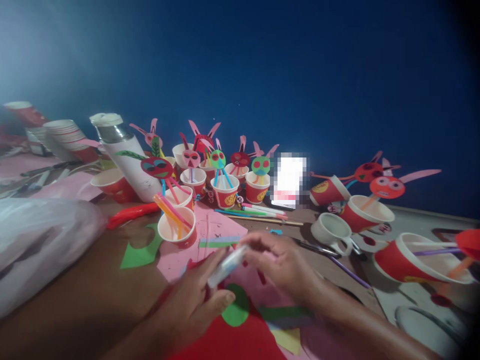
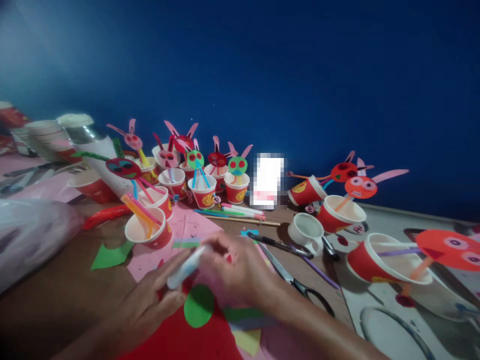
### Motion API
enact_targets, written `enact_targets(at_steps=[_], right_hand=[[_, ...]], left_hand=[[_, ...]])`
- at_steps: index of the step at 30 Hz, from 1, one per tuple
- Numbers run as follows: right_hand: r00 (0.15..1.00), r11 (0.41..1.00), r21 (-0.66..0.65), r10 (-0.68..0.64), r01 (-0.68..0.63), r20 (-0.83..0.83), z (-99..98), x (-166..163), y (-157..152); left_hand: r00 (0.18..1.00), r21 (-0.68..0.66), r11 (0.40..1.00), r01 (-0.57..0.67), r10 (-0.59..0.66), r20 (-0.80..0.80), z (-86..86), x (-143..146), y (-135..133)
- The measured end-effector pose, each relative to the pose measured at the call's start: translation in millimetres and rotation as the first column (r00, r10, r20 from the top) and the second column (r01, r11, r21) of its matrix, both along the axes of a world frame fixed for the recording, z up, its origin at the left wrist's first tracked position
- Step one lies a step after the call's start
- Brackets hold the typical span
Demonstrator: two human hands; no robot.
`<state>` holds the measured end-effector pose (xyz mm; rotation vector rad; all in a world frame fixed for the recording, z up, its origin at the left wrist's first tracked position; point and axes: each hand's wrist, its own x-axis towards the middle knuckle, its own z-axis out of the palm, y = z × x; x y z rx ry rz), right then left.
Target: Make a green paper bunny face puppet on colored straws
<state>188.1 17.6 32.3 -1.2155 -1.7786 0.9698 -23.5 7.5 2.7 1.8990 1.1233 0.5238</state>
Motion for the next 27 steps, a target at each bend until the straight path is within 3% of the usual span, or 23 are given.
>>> enact_targets(at_steps=[2, 4, 7, 10, 14, 20, 27], right_hand=[[0.988, 0.973, 0.204, -0.129, 0.111, 0.081, 10.6, 10.8, 16.2], [0.957, 0.923, 0.366, -0.207, 0.123, 0.201, 14.5, 20.0, 33.8], [0.866, 0.848, 0.530, -0.278, 0.017, 0.416, 4.1, 25.9, 53.5], [0.754, 0.836, 0.534, -0.269, -0.125, 0.599, -14.0, 24.4, 59.5], [0.676, 0.841, 0.530, -0.326, -0.112, 0.661, -24.4, 22.9, 56.9], [0.676, 0.847, 0.523, -0.333, -0.091, 0.657, -19.8, 27.4, 57.7], [0.724, 0.796, 0.599, -0.365, -0.084, 0.586, -10.5, 35.5, 36.9]], left_hand=[[0.995, 0.107, 0.989, -0.099, 0.099, 0.005, 0.8, -3.5, 1.6], [0.983, 0.191, 0.965, -0.182, 0.180, 0.028, 0.7, -5.4, 3.0], [0.993, 0.320, 0.941, -0.110, 0.117, -0.002, -0.1, -3.8, 4.9], [0.998, 0.382, 0.922, 0.058, -0.042, -0.052, -1.5, -0.2, 6.2], [0.992, 0.384, 0.914, 0.128, -0.114, -0.059, -3.2, 2.5, 7.3], [0.983, 0.355, 0.917, 0.180, -0.161, -0.083, -5.2, 4.7, 7.2], [0.941, 0.458, 0.823, 0.337, -0.290, -0.171, -13.7, 7.1, -2.4]])
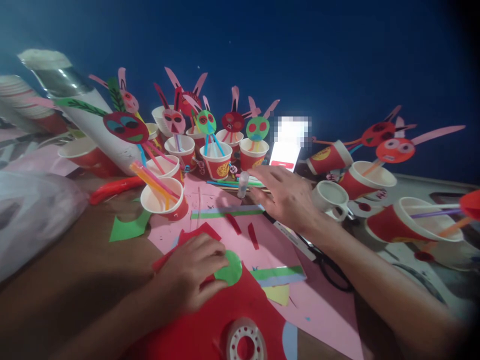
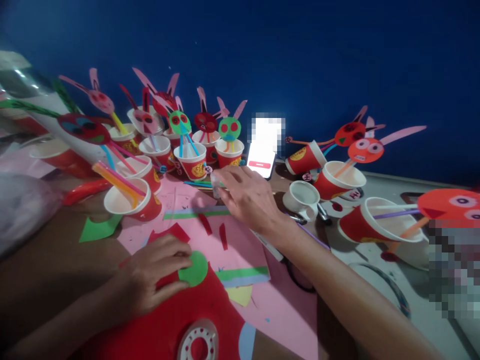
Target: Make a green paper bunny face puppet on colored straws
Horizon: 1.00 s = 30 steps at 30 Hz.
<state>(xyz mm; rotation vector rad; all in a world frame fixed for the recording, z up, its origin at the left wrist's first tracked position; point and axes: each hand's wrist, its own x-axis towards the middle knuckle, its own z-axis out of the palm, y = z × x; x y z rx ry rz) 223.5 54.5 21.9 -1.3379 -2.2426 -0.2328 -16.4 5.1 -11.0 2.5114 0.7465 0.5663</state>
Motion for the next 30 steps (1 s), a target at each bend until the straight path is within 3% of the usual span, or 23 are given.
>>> enact_targets(at_steps=[5, 12, 15, 17, 18, 19, 21, 23, 24, 27, 30], right_hand=[[0.981, 0.978, -0.112, 0.161, -0.173, -0.112, -4.8, -0.2, -31.6], [0.972, 0.935, -0.312, 0.107, -0.169, -0.208, -9.3, -1.0, -42.9], [0.955, 0.916, -0.344, 0.107, -0.203, -0.278, -14.4, -3.3, -41.7], [0.923, 0.892, -0.374, 0.108, -0.254, -0.370, -17.0, -7.4, -43.0], [0.899, 0.869, -0.409, 0.087, -0.279, -0.429, -17.8, -10.3, -44.1], [0.867, 0.837, -0.454, 0.046, -0.304, -0.496, -18.2, -13.5, -45.5], [0.775, 0.742, -0.560, -0.087, -0.369, -0.626, -18.7, -20.5, -48.2], [0.655, 0.605, -0.644, -0.251, -0.469, -0.713, -19.8, -27.1, -50.2], [0.591, 0.526, -0.663, -0.330, -0.532, -0.736, -20.7, -29.9, -50.9], [0.439, 0.351, -0.644, -0.509, -0.680, -0.741, -23.7, -36.5, -52.0], [0.410, 0.342, -0.648, -0.555, -0.681, -0.724, -26.4, -40.9, -52.8]], left_hand=[[0.990, 0.028, 0.998, 0.053, -0.049, -0.135, -1.5, -0.8, -4.0], [0.993, 0.118, 0.990, 0.074, -0.062, -0.100, -6.3, 1.0, -0.8], [1.000, -0.001, 1.000, 0.022, -0.022, -0.007, -2.2, 1.8, 0.2], [0.993, -0.183, 0.980, -0.077, 0.093, 0.076, 3.0, 1.2, 1.1], [0.975, -0.309, 0.938, -0.156, 0.196, 0.103, 5.5, 0.7, 1.6], [0.942, -0.452, 0.860, -0.238, 0.318, 0.109, 7.8, 0.3, 2.1], [0.832, -0.715, 0.616, -0.331, 0.547, 0.086, 10.2, 0.0, 3.2], [0.742, -0.881, 0.395, -0.259, 0.665, 0.080, 9.7, 1.0, 4.0], [0.706, -0.924, 0.329, -0.193, 0.700, 0.102, 8.6, 1.9, 4.2], [0.623, -0.964, 0.254, -0.074, 0.767, 0.154, 5.1, 5.0, 3.4], [0.609, -0.971, 0.235, -0.037, 0.776, 0.165, 4.0, 6.7, 1.6]])
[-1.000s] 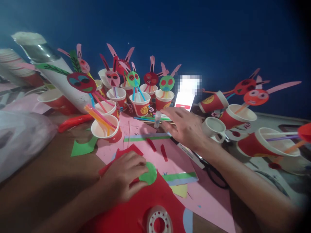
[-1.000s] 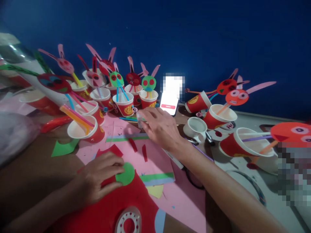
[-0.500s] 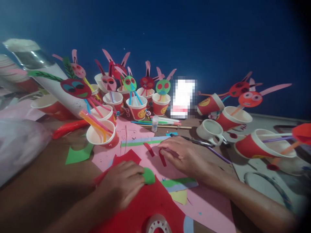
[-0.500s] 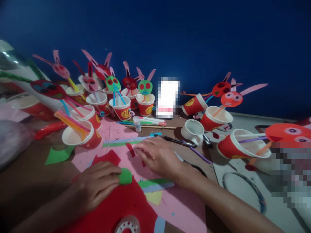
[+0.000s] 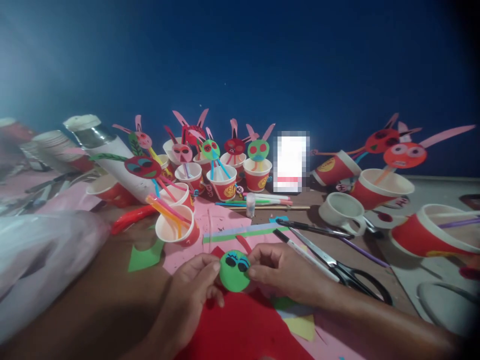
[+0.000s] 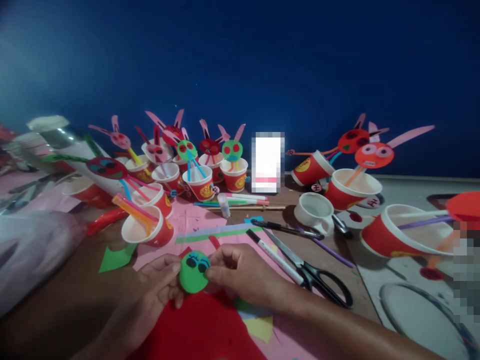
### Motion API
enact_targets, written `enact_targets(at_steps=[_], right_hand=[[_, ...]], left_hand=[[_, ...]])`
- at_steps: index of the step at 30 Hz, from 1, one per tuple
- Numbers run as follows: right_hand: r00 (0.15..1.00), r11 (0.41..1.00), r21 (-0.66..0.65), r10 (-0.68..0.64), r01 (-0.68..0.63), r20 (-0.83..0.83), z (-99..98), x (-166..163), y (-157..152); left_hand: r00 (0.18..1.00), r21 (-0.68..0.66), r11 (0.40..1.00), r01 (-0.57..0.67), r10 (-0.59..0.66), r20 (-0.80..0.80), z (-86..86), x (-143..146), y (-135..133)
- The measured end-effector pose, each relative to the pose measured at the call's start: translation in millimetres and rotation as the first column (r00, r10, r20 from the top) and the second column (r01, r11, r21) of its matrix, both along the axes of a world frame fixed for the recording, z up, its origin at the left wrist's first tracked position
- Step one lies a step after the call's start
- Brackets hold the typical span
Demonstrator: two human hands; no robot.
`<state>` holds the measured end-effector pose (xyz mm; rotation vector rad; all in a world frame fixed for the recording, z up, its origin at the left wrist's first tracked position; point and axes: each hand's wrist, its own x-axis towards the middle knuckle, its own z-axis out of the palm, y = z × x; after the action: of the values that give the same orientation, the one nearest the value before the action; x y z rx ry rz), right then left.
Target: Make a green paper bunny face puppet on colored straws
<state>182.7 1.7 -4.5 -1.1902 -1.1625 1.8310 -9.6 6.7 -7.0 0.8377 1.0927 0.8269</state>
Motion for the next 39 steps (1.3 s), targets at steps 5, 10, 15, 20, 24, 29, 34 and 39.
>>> enact_targets(at_steps=[5, 10, 15, 20, 24, 29, 34, 39], right_hand=[[1.000, 1.000, 0.000, -0.021, 0.021, -0.004, -3.2, -1.8, -0.6], [0.999, 1.000, 0.014, 0.026, -0.027, 0.022, -1.4, -0.3, -0.3], [0.999, 0.996, 0.073, 0.045, -0.047, 0.029, -1.9, -2.1, -1.7], [0.999, 0.999, 0.019, 0.038, -0.038, -0.002, -3.5, -2.5, -0.9], [0.994, 0.992, 0.113, -0.067, 0.057, 0.085, -0.3, 8.3, 6.7], [0.955, 0.951, 0.310, -0.107, 0.017, 0.277, 3.3, 19.1, 11.3], [0.799, 0.770, 0.543, -0.072, -0.337, 0.597, 6.9, 19.9, 4.1], [0.684, 0.284, 0.658, -0.009, -0.698, 0.729, 7.2, 21.8, -3.7]], left_hand=[[0.996, -0.017, 0.999, 0.047, -0.046, 0.074, 1.3, -0.8, -1.3], [0.996, -0.028, 0.996, 0.084, -0.083, 0.019, -0.2, -1.6, -0.5], [0.993, -0.027, 0.993, 0.117, -0.117, -0.009, -3.8, -1.6, -2.6], [0.992, -0.021, 0.993, 0.117, -0.118, -0.034, -1.6, -4.4, -1.4], [0.963, 0.314, 0.946, 0.075, 0.012, -0.268, 10.3, -14.8, 3.4], [0.785, 0.856, 0.333, 0.395, 0.361, -0.503, 15.1, -16.6, 0.0], [0.716, 0.820, 0.107, 0.563, 0.433, -0.548, 2.7, -6.8, -5.5], [0.636, 0.753, 0.118, 0.648, 0.460, -0.619, -3.9, -6.0, -10.2]])
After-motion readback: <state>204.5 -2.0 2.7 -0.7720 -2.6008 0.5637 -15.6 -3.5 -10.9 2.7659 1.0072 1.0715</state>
